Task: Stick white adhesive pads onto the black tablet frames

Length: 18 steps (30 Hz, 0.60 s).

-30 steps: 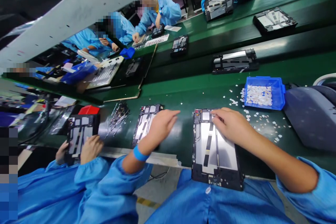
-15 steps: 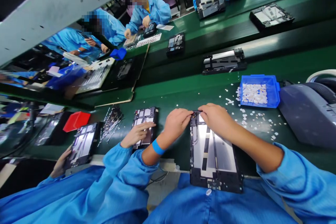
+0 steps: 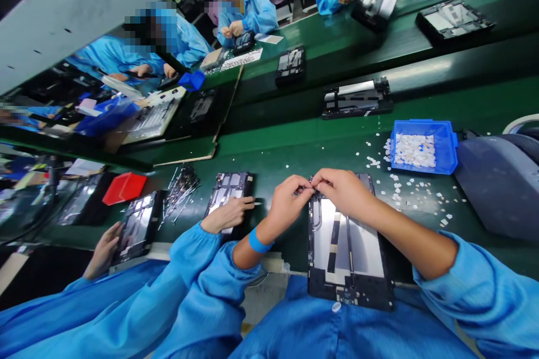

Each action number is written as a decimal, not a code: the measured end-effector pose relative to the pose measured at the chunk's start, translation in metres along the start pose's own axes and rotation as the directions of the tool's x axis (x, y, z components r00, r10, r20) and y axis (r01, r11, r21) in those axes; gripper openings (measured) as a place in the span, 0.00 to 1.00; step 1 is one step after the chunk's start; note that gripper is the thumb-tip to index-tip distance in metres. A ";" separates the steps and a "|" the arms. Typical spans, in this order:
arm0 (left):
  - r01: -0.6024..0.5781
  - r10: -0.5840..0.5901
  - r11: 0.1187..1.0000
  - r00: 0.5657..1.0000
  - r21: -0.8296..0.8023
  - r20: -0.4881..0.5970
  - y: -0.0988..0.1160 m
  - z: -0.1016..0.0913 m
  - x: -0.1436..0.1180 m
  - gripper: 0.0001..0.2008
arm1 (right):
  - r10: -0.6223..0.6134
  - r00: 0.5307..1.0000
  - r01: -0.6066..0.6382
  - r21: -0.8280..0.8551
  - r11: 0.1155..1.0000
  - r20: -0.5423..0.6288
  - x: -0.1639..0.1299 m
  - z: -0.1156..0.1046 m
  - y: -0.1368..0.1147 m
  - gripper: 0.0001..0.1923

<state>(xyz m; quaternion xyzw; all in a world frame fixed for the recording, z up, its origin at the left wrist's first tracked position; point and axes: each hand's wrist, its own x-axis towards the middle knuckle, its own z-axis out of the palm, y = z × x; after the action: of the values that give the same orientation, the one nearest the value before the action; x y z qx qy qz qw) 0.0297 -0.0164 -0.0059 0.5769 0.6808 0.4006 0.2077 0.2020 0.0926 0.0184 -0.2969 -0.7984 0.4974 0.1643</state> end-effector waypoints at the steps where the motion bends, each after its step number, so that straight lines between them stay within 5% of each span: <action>1: 0.054 -0.055 0.997 0.998 -0.059 -0.007 0.002 0.001 -0.001 0.04 | 0.003 1.000 -0.003 0.017 1.000 -0.016 0.000 0.003 0.001 0.09; 5: 0.261 -0.276 0.888 0.961 -0.377 0.017 0.010 0.004 -0.006 0.05 | -0.089 0.991 0.087 -0.020 0.996 -0.100 0.001 0.015 0.003 0.09; 8: 0.308 -0.335 0.792 0.941 -0.527 0.046 0.014 0.003 -0.009 0.11 | -0.212 0.969 0.203 -0.078 0.976 -0.124 -0.001 0.021 0.003 0.11; 14: 0.326 -0.393 0.736 0.919 -0.594 0.018 0.016 0.004 -0.011 0.13 | -0.303 0.928 0.228 -0.314 0.922 -0.216 -0.014 0.022 0.005 0.09; 18: 0.311 -0.371 0.782 0.929 -0.540 -0.003 0.019 0.005 -0.014 0.13 | -0.439 0.886 0.319 -0.490 0.811 -0.149 -0.021 0.026 0.007 0.15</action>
<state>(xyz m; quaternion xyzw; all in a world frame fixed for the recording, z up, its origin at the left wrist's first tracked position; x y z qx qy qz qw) 0.0492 -0.0275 0.0036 0.3412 0.6468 0.5593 0.3904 0.2056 0.0639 0.0016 -0.2215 -0.9070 0.2123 0.2883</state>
